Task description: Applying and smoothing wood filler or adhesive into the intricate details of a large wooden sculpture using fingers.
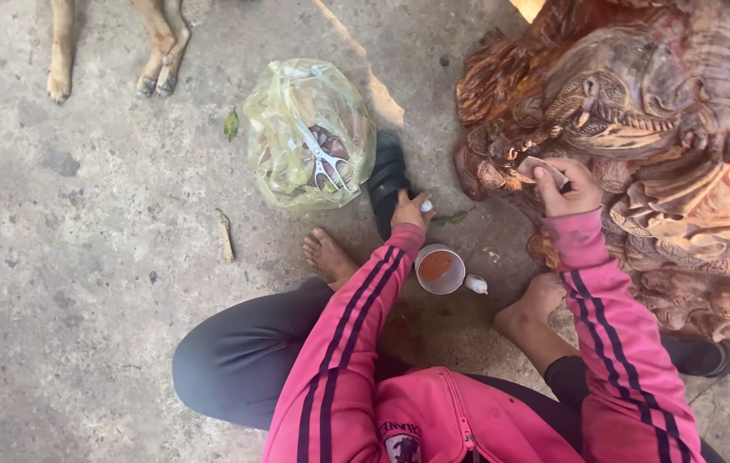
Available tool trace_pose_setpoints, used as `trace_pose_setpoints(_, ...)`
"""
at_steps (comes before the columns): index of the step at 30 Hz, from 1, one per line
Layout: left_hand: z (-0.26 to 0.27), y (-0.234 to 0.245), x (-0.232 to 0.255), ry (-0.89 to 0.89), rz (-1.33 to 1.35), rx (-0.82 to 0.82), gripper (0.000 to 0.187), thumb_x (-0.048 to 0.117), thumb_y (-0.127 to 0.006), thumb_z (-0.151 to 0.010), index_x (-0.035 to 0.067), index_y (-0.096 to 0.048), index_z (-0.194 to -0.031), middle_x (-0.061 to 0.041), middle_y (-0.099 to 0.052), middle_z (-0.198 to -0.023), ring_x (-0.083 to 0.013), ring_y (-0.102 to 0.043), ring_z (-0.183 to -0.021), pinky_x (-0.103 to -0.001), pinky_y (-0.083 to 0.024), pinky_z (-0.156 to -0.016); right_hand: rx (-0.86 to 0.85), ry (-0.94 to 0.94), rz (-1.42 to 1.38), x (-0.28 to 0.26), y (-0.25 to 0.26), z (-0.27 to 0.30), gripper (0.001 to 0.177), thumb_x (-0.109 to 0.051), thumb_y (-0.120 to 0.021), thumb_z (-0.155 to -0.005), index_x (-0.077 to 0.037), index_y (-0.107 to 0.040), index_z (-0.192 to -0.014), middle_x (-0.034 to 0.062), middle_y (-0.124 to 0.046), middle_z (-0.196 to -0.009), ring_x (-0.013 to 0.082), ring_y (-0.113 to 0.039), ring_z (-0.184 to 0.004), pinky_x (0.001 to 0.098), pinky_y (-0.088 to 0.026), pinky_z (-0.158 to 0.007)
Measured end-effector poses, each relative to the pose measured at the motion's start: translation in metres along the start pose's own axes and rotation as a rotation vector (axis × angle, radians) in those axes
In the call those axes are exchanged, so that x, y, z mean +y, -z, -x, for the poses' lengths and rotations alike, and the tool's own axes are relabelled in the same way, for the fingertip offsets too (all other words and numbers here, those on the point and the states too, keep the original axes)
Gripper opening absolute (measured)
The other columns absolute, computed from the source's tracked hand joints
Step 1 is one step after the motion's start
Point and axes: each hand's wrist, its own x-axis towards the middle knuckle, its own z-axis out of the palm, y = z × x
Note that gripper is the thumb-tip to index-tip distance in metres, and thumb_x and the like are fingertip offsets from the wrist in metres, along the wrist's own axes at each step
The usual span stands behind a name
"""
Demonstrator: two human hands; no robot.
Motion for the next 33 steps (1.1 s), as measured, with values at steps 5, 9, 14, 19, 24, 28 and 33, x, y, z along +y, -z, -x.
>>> trace_pose_setpoints(5,-0.018,-0.005,-0.017,-0.076,-0.111,-0.014,0.055,0.034,-0.08,-0.087,0.028,-0.062,-0.138,-0.012,-0.049,-0.141,-0.0354,-0.064,-0.123,-0.046,-0.058,-0.102,0.002,-0.113,-0.107,0.026,-0.023,0.01,0.007,-0.002,-0.077,-0.103,-0.001,-0.077,-0.109,0.0145,-0.065,-0.073,0.0215,-0.064,-0.065,0.0328,-0.05,-0.063)
trace_pose_setpoints(9,-0.001,0.03,-0.022,-0.213,-0.006,0.035,0.055,0.055,-0.077,-0.084,0.018,-0.068,-0.124,-0.015,-0.055,-0.142,-0.036,-0.067,-0.121,-0.044,-0.056,-0.103,-0.021,-0.063,-0.071,0.02,-0.041,0.007,0.008,-0.005,-0.083,-0.1,-0.005,-0.08,-0.107,0.0134,-0.066,-0.071,0.0289,-0.065,-0.067,0.0343,-0.048,-0.062)
trace_pose_setpoints(14,0.061,0.181,0.005,-0.234,-0.118,0.111,0.069,0.07,-0.058,-0.088,0.005,-0.074,-0.108,-0.019,-0.073,-0.113,-0.039,-0.07,-0.109,-0.05,-0.055,-0.096,-0.023,-0.109,-0.133,0.015,-0.051,0.003,0.011,-0.004,-0.08,-0.103,-0.002,-0.076,-0.113,0.0156,-0.067,-0.081,0.0213,-0.062,-0.074,0.0341,-0.048,-0.067)
trace_pose_setpoints(19,0.015,0.231,-0.112,-0.208,0.303,0.761,0.045,0.049,-0.086,-0.081,0.011,-0.076,-0.103,-0.015,-0.076,-0.102,-0.035,-0.071,-0.105,-0.043,-0.055,-0.092,0.024,-0.193,-0.186,0.018,-0.084,0.004,0.012,-0.011,-0.081,-0.102,-0.01,-0.077,-0.113,0.0059,-0.066,-0.068,0.0159,-0.062,-0.059,0.0271,-0.048,-0.059)
trace_pose_setpoints(24,0.023,0.255,-0.187,0.566,0.511,1.196,0.055,0.043,-0.089,-0.078,0.014,-0.071,-0.12,-0.015,-0.072,-0.112,-0.0322,-0.07,-0.109,-0.041,-0.059,-0.091,-0.098,-0.277,-0.011,0.023,-0.099,0.011,0.015,-0.025,-0.081,-0.094,-0.025,-0.077,-0.108,0.0046,-0.067,-0.06,0.0265,-0.067,-0.059,0.0375,-0.052,-0.059)
trace_pose_setpoints(28,0.035,0.229,-0.215,0.654,0.447,0.995,0.062,0.034,-0.089,-0.076,0.012,-0.062,-0.128,-0.016,-0.063,-0.125,-0.0357,-0.064,-0.119,-0.041,-0.054,-0.104,-0.051,-0.301,-0.078,0.036,-0.117,0.011,0.015,-0.028,-0.081,-0.09,-0.029,-0.077,-0.105,0.0006,-0.065,-0.056,0.0166,-0.063,-0.054,0.0287,-0.05,-0.055)
trace_pose_setpoints(33,0.014,0.2,-0.236,0.794,0.56,0.825,0.034,0.032,-0.092,-0.072,0.023,-0.073,-0.099,-0.001,-0.068,-0.103,-0.0241,-0.069,-0.106,-0.032,-0.059,-0.089,-0.084,-0.3,-0.208,0.038,-0.113,0.007,0.016,-0.022,-0.079,-0.092,-0.022,-0.077,-0.108,0.0068,-0.065,-0.055,0.0162,-0.063,-0.051,0.0281,-0.051,-0.051)
